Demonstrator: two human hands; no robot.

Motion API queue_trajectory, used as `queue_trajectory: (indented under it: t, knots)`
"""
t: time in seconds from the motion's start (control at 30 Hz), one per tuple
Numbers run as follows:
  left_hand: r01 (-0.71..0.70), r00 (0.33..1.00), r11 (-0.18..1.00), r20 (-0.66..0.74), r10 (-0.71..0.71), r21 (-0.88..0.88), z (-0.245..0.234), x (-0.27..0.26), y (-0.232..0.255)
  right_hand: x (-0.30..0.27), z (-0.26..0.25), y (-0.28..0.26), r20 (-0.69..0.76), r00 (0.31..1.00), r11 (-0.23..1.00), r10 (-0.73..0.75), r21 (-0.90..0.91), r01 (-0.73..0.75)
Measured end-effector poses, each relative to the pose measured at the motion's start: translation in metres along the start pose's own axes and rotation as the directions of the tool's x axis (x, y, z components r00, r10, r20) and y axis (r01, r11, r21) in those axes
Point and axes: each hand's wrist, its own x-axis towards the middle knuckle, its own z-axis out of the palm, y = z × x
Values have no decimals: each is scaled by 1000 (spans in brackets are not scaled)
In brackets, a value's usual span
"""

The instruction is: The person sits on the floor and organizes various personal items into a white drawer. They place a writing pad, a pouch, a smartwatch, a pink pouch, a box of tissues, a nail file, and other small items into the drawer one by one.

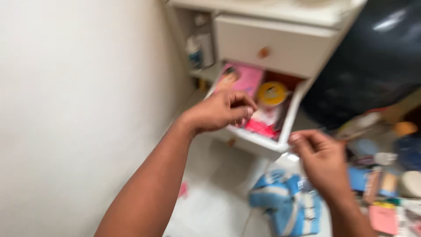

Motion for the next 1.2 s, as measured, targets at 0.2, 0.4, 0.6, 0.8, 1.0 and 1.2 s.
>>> queue_trajectory:
  t: [0.2, 0.4, 0.6, 0.8, 1.0, 1.2]
  knots:
    - [258, 872, 963, -448, -195, 82, -32, -116, -22, -32, 31, -19, -67, 997, 996, -26, -86, 20]
    - [622, 706, 747, -579, -407, 233, -17, -173, -133, -72, 68, -26, 74, 996, 983, -46, -172, 58]
    - [829, 535, 384, -373, -758, 407, -9, -196, -192, -90, 88, -27, 238, 942, 878, 236, -468, -102]
    - [902, 366, 239, -343, -865, 361, 16, -189, -175, -97, 87, -24, 271, 941, 906, 200, -416, -73]
    - [911, 368, 264, -332, -869, 318, 47, -171, -194, -93, 82, -26, 290, 944, 916, 155, -401, -28]
    - [885, 423, 249, -456, -783, 393, 56, -161, -204, -87, 72, -26, 299, 928, 929, 220, -356, -106]
